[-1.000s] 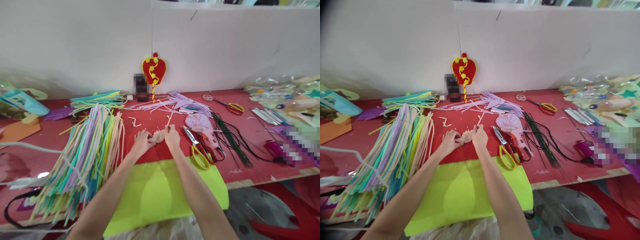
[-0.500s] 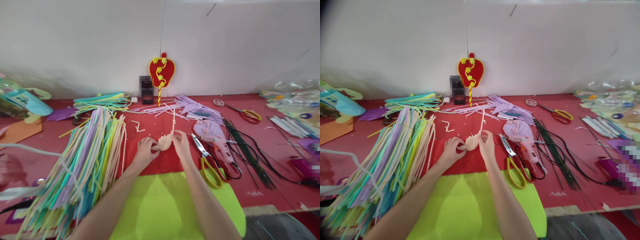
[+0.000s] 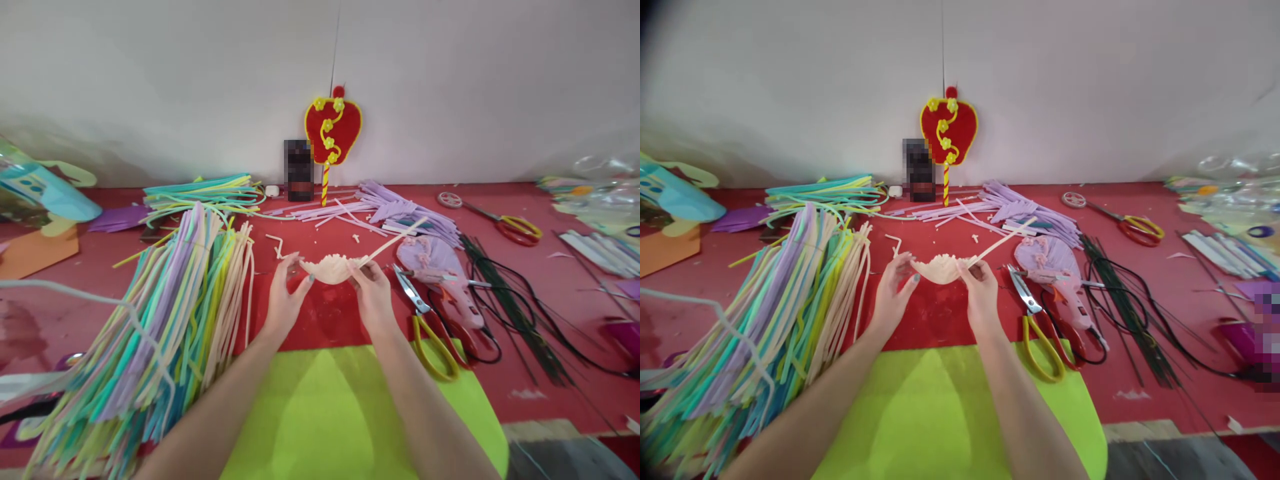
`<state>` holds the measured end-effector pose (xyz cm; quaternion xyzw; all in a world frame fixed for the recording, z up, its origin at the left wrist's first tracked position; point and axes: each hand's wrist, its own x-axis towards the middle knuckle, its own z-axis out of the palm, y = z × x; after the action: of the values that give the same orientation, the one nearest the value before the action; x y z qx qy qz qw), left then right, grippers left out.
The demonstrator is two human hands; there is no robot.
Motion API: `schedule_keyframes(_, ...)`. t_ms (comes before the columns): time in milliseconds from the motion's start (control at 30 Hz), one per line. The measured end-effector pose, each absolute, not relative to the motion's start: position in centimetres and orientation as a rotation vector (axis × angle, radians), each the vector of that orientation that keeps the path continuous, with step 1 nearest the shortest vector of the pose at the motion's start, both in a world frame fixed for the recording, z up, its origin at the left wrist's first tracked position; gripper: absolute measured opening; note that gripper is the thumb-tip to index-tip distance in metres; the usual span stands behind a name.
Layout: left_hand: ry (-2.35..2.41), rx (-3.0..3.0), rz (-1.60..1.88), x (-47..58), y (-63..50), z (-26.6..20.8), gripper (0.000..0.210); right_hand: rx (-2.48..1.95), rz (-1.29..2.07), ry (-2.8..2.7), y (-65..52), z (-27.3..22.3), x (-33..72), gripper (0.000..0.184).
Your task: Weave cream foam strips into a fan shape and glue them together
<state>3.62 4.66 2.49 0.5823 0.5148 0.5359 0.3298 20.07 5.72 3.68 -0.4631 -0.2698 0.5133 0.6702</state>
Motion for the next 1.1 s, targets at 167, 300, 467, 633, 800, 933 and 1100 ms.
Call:
schedule_keyframes(167,1.335,1.232,1.442,3.1,5.4,1.8,0.041,-0.994,1.202,-0.544,5.5,3.9,19.8,0.023)
schedule_keyframes(300,1.258,1.144,1.327,3.1,5.4,1.8,0.034,-0.997,1.207,-0.555,5.5,4.0,19.7,0.023)
schedule_keyframes(467,1.243,1.116,1.266,3.6,5.1,2.1,0.033,-0.998,1.258,-0.580,5.4,3.9,19.3,0.023)
schedule_keyframes(633,0.981,1.209,1.241,3.9,4.8,2.8,0.044,-0.982,1.320,-0.559,5.2,3.8,19.1,0.023)
schedule_keyframes(800,0.878,1.320,0.993,4.3,4.2,2.6,0.051,-0.956,1.328,-0.564,5.2,3.9,19.2,0.023)
schedule_keyframes(933,0.947,1.376,0.928,4.1,4.1,2.6,0.020,-0.957,1.325,-0.538,5.3,3.9,19.5,0.025)
schedule_keyframes(1100,1.038,1.403,0.908,3.7,4.3,2.8,0.022,-0.947,1.294,-0.532,5.5,4.0,19.9,0.025)
